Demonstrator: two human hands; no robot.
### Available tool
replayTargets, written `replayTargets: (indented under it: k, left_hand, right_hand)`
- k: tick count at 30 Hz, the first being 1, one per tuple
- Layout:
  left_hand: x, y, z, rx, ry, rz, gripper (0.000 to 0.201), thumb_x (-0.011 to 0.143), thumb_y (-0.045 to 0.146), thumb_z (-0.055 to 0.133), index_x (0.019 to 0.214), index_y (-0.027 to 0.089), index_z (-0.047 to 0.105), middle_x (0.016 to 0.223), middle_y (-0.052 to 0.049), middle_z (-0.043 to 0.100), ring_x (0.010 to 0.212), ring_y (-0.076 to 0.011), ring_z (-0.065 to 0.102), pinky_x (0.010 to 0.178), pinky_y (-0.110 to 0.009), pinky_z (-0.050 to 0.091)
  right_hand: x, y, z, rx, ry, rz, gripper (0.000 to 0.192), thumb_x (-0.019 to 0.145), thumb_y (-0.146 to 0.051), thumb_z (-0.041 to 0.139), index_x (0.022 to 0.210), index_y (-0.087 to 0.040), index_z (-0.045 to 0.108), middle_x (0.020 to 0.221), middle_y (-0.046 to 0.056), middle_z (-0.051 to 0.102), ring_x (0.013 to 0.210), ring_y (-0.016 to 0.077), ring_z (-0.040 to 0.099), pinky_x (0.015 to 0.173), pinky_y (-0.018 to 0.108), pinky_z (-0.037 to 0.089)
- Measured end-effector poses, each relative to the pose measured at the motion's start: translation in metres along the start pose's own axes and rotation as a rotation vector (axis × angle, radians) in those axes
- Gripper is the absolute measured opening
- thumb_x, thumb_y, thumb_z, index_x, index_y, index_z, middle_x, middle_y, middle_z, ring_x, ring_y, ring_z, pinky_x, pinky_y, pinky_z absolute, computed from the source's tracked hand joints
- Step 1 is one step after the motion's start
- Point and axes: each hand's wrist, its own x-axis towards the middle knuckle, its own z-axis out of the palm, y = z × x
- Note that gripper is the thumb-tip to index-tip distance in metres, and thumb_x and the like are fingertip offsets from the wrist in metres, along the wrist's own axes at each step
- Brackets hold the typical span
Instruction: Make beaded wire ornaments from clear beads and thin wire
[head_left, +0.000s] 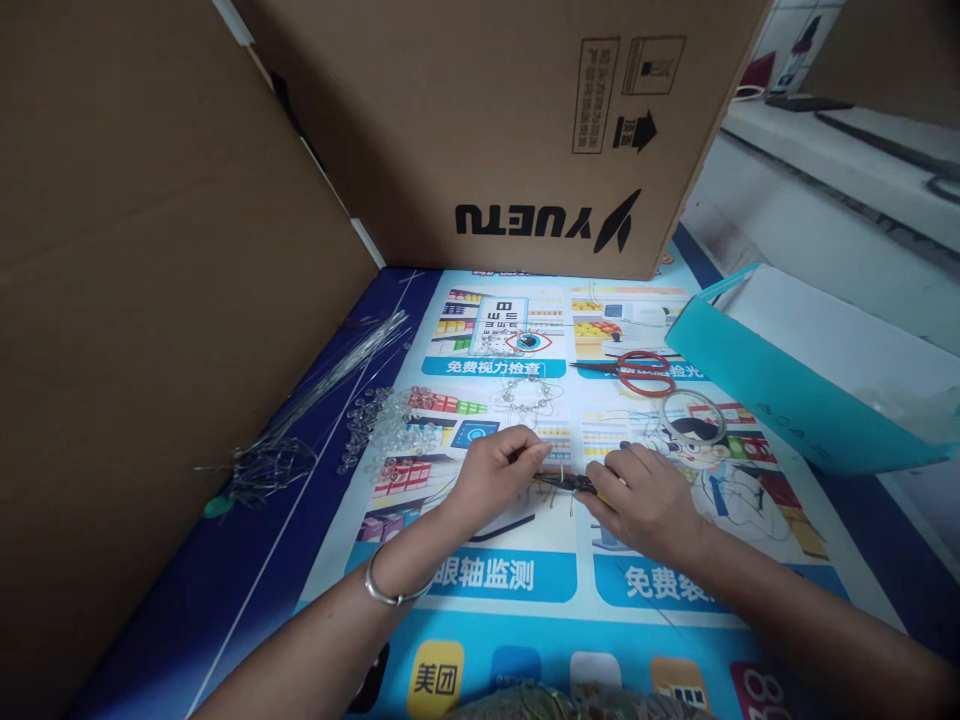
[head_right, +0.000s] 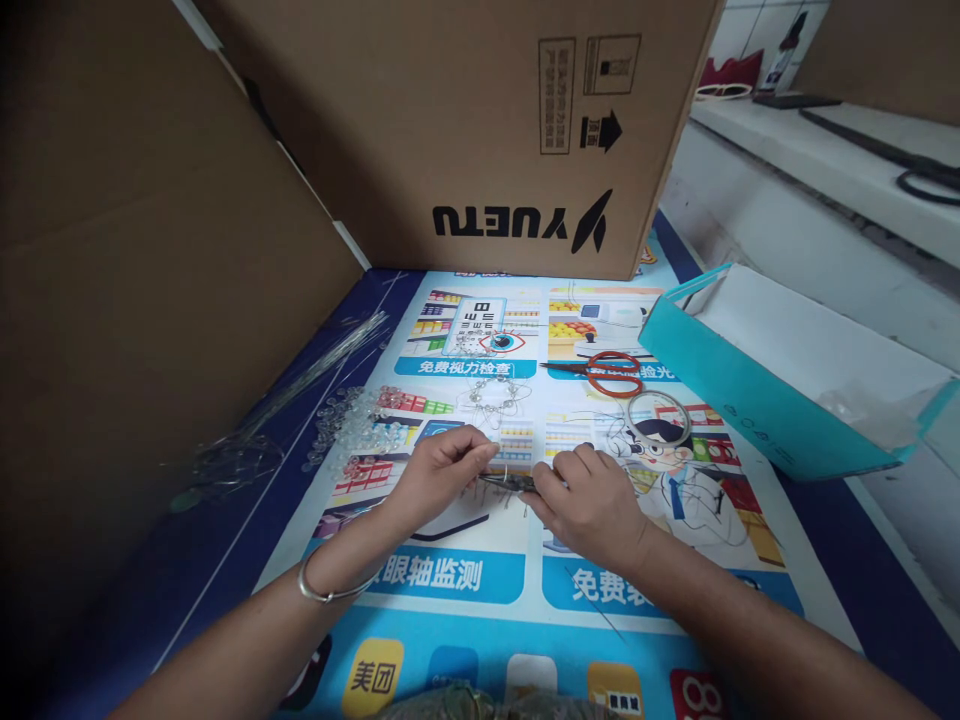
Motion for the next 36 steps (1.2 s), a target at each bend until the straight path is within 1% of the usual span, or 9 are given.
replayTargets:
  k: [8, 12, 18, 22, 24, 27, 29, 33, 36]
  left_hand:
    - [0.0009, -0.0014, 0.0001, 0.068, 0.018, 0.04, 0.026, 0.084, 0.032, 0.047, 0.064, 0.016, 0.053, 0.059, 0.002, 0.05, 0.058, -0.0096, 0.046, 0.055, -0.02, 0.035]
    - [0.0005, -0.0016, 0.0012, 0.09, 0.04, 0.075, 0.024, 0.084, 0.031, 0.046, 0.068, 0.016, 0.055, 0.061, 0.002, 0.052, 0.06, -0.0103, 0.048, 0.057, -0.021, 0.036]
    - [-0.0022, 0.0012, 0.0028, 0.146, 0.073, 0.119, 0.021, 0.084, 0.029, 0.046, 0.071, 0.017, 0.056, 0.066, 0.0, 0.056, 0.064, -0.0114, 0.051, 0.06, -0.022, 0.037]
    - [-0.002, 0.0012, 0.003, 0.139, 0.074, 0.105, 0.022, 0.084, 0.029, 0.046, 0.07, 0.017, 0.056, 0.065, 0.0, 0.056, 0.062, -0.0117, 0.051, 0.058, -0.022, 0.038]
    - [-0.0015, 0.0005, 0.0027, 0.12, 0.063, 0.085, 0.023, 0.084, 0.03, 0.045, 0.068, 0.017, 0.055, 0.064, 0.001, 0.055, 0.062, -0.0116, 0.05, 0.057, -0.021, 0.037]
    - [-0.001, 0.0002, 0.0019, 0.113, 0.058, 0.055, 0.023, 0.084, 0.03, 0.045, 0.068, 0.016, 0.054, 0.063, 0.001, 0.054, 0.061, -0.0115, 0.05, 0.057, -0.021, 0.037]
    - [-0.0011, 0.0007, 0.0015, 0.126, 0.061, 0.05, 0.023, 0.084, 0.03, 0.045, 0.068, 0.016, 0.054, 0.063, 0.001, 0.054, 0.062, -0.0116, 0.049, 0.058, -0.021, 0.037]
    - [-0.0016, 0.0018, 0.0016, 0.152, 0.075, 0.079, 0.022, 0.085, 0.029, 0.044, 0.07, 0.016, 0.054, 0.064, 0.001, 0.054, 0.063, -0.0119, 0.049, 0.059, -0.022, 0.038]
    - [-0.002, 0.0013, 0.0018, 0.176, 0.079, 0.107, 0.022, 0.085, 0.028, 0.044, 0.071, 0.016, 0.055, 0.066, 0.0, 0.055, 0.064, -0.0123, 0.05, 0.06, -0.022, 0.038]
  right_hand:
    - [-0.0001, 0.0003, 0.0025, -0.003, -0.003, -0.002, 0.024, 0.084, -0.039, 0.047, 0.087, -0.019, 0.059, 0.074, 0.006, 0.054, 0.074, 0.0184, 0.043, 0.065, 0.031, 0.027]
    - [0.0006, 0.0016, 0.0012, -0.015, 0.02, -0.019, 0.023, 0.084, -0.039, 0.048, 0.085, -0.019, 0.06, 0.071, 0.005, 0.053, 0.073, 0.0176, 0.043, 0.064, 0.031, 0.027]
    - [-0.0008, 0.0037, -0.0033, -0.064, 0.101, -0.095, 0.02, 0.083, -0.036, 0.051, 0.09, -0.019, 0.06, 0.07, 0.004, 0.055, 0.07, 0.0163, 0.044, 0.063, 0.031, 0.028]
    - [-0.0037, 0.0057, -0.0031, -0.083, 0.197, -0.15, 0.016, 0.082, -0.029, 0.053, 0.095, -0.021, 0.059, 0.078, 0.003, 0.06, 0.071, 0.0149, 0.047, 0.062, 0.031, 0.028]
    - [-0.005, 0.0067, -0.0023, -0.091, 0.209, -0.165, 0.017, 0.082, -0.026, 0.054, 0.098, -0.022, 0.058, 0.082, 0.003, 0.061, 0.072, 0.0142, 0.047, 0.062, 0.031, 0.028]
    - [-0.0056, 0.007, -0.0019, -0.119, 0.204, -0.181, 0.018, 0.081, -0.025, 0.055, 0.099, -0.022, 0.058, 0.083, 0.002, 0.062, 0.073, 0.0145, 0.047, 0.062, 0.031, 0.028]
    - [-0.0048, 0.0058, -0.0025, -0.133, 0.186, -0.171, 0.016, 0.081, -0.026, 0.055, 0.096, -0.021, 0.058, 0.08, 0.003, 0.061, 0.072, 0.0151, 0.047, 0.062, 0.032, 0.028]
    - [-0.0019, 0.0009, -0.0041, -0.107, 0.108, -0.118, 0.017, 0.082, -0.031, 0.053, 0.092, -0.019, 0.059, 0.072, 0.003, 0.057, 0.07, 0.0159, 0.044, 0.062, 0.032, 0.028]
    - [-0.001, -0.0025, -0.0032, -0.065, 0.057, -0.082, 0.02, 0.084, -0.034, 0.05, 0.091, -0.018, 0.059, 0.071, 0.004, 0.055, 0.071, 0.0165, 0.043, 0.063, 0.031, 0.028]
